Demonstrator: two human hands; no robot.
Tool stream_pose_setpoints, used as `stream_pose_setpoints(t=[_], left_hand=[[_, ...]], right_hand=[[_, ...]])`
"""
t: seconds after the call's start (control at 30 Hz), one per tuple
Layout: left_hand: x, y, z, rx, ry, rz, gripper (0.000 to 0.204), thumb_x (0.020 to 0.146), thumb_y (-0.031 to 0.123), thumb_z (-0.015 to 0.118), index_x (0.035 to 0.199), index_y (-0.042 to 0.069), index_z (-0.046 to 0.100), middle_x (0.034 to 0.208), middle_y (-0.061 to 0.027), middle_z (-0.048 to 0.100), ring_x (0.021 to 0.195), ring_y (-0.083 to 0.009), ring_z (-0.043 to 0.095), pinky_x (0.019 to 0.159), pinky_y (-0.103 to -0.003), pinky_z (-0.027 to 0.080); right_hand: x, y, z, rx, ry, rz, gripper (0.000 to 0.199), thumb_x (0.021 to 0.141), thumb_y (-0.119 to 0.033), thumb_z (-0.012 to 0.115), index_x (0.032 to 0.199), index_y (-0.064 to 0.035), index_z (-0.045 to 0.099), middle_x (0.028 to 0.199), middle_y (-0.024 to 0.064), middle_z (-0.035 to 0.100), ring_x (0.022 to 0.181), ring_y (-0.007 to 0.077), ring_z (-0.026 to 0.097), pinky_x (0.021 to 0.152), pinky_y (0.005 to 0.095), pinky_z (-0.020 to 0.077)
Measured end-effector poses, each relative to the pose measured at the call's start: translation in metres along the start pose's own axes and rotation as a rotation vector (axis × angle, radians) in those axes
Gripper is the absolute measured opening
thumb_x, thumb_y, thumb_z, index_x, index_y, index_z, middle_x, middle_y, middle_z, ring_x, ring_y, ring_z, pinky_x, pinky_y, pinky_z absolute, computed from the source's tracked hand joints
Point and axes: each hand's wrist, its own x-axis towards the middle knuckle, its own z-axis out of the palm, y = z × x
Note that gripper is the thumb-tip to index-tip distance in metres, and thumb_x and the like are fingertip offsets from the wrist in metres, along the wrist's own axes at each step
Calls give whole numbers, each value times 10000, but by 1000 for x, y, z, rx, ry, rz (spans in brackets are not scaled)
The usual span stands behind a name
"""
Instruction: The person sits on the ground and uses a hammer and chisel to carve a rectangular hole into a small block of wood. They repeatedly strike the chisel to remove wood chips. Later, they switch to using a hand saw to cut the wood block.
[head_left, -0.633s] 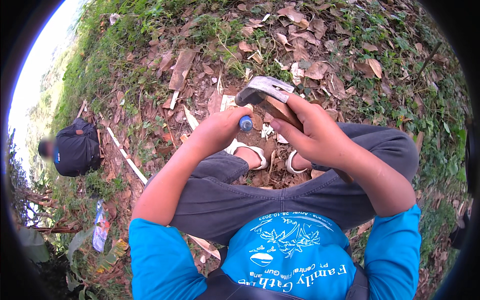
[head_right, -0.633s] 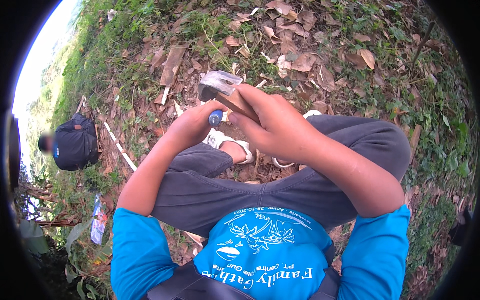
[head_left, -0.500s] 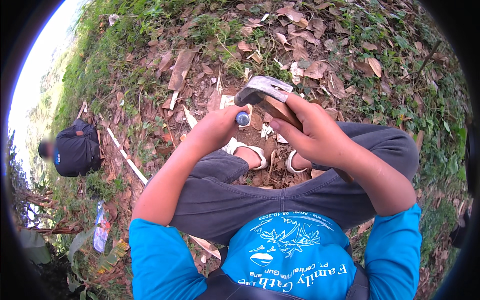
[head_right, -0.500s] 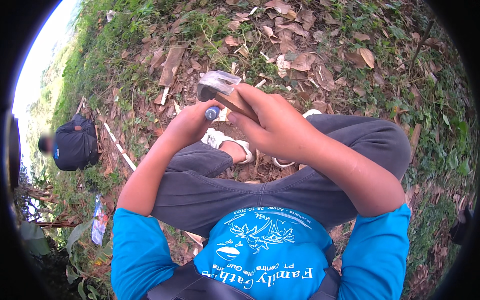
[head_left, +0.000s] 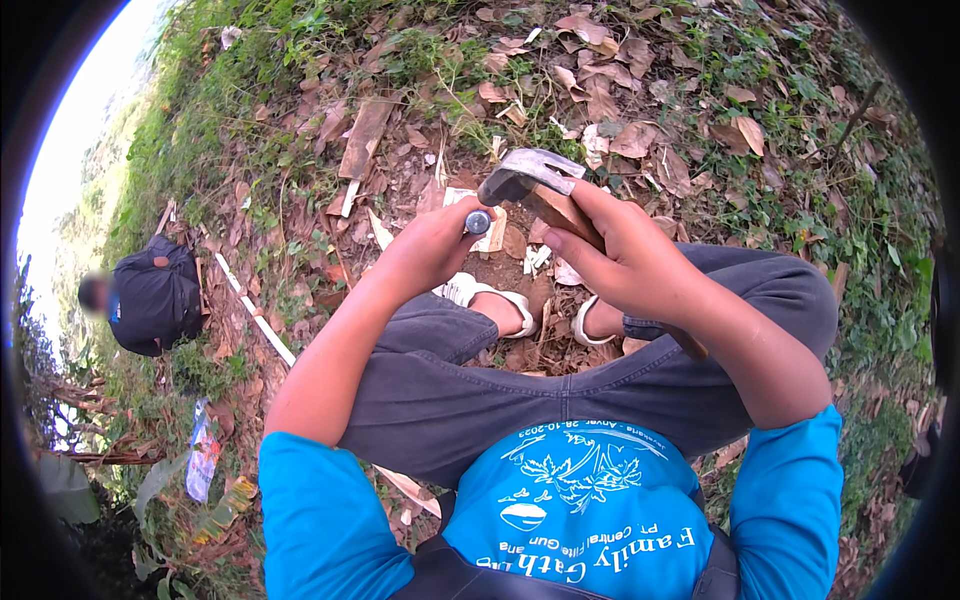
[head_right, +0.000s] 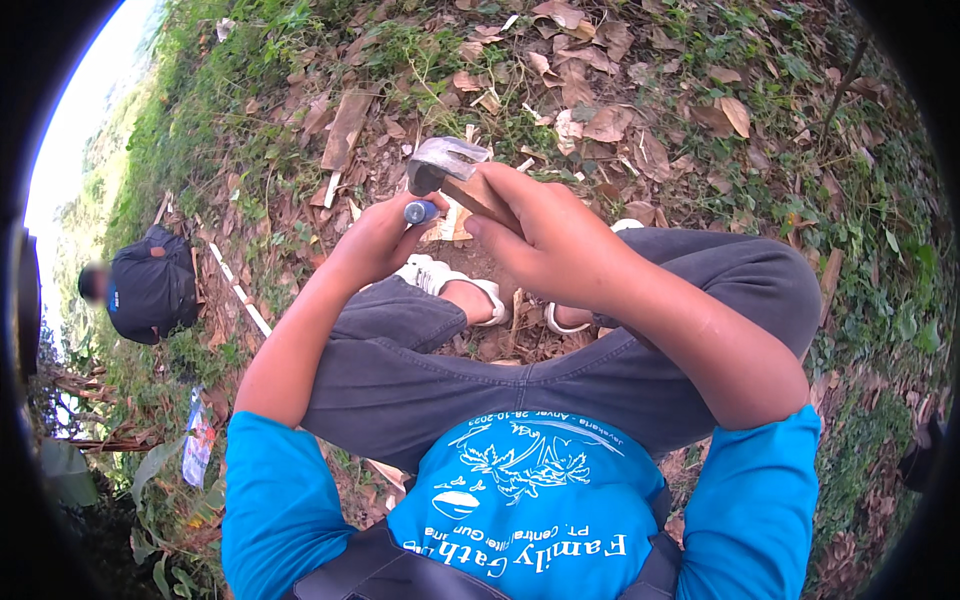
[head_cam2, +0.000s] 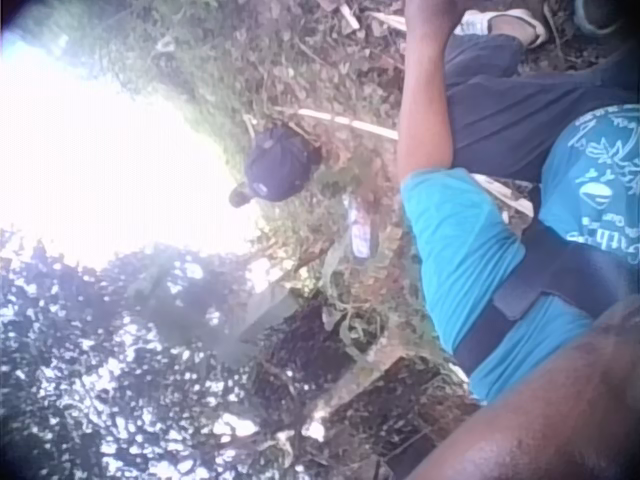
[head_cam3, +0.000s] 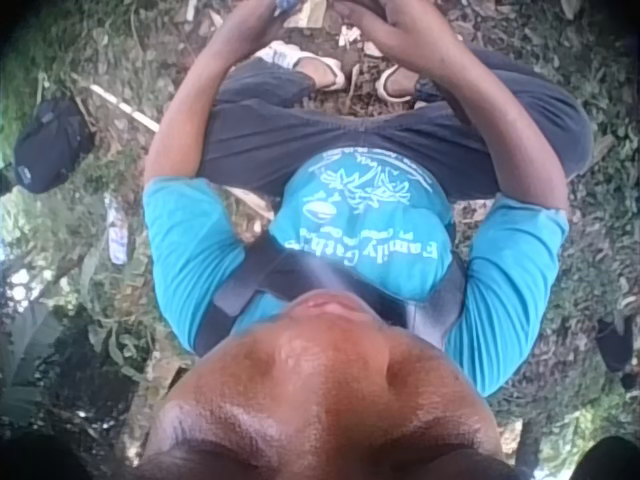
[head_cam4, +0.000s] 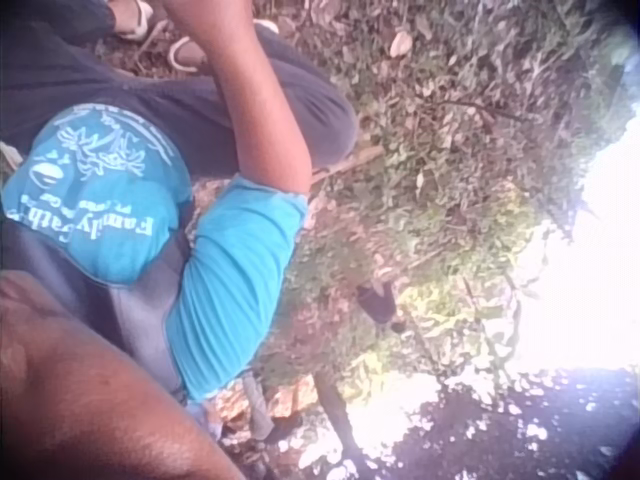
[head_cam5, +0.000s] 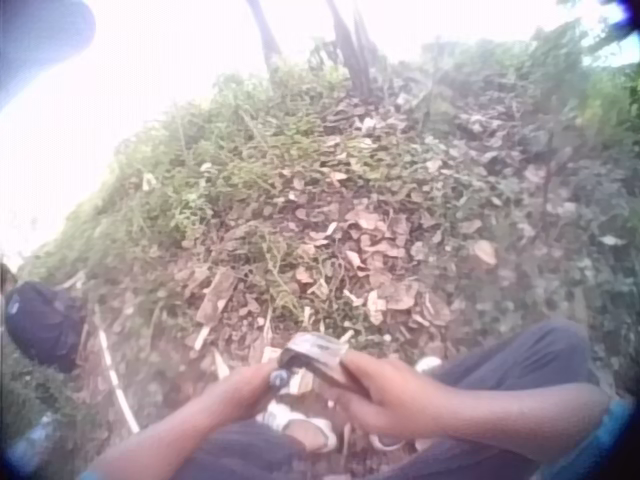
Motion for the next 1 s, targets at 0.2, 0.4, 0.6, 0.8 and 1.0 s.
stream_pose_setpoints(t=[0.2,0.4,0.6,0.8,1.0], left_hand=[[-1,1,1,-35,19,53,297,931,27,626,1226,55,609,1069,-199,703,1024,-420,670,857,-469,527],[-7,-18,6,127,164,258,301,916,39,641,1206,38,558,990,-226,686,961,-450,652,788,-504,511],[7,-23,-14,-44,145,129,250,912,18,645,1145,50,560,952,-219,680,922,-462,643,779,-494,499],[-1,-23,6,-64,170,212,250,924,31,652,1162,43,576,944,-215,687,917,-444,656,780,-479,506],[2,-23,-7,-128,92,32,192,962,-12,622,1152,17,614,1064,-131,717,1056,-291,710,909,-380,551]], right_hand=[[-2,-13,-1,-50,-4,5,218,969,-147,659,1097,-4,555,765,175,624,649,319,599,618,418,448],[-10,-46,8,-83,155,-546,398,927,-52,699,1295,-2,558,850,173,673,712,357,656,649,430,500],[-3,1,14,-232,-84,-44,321,945,-60,655,1251,-2,578,801,191,658,745,371,684,632,435,486],[-11,-48,11,-106,135,-393,307,948,-78,666,1231,-4,575,773,179,655,701,348,674,630,430,491],[3,-10,3,-216,42,10,205,974,-110,647,1116,6,556,806,202,675,690,371,662,636,422,487]])
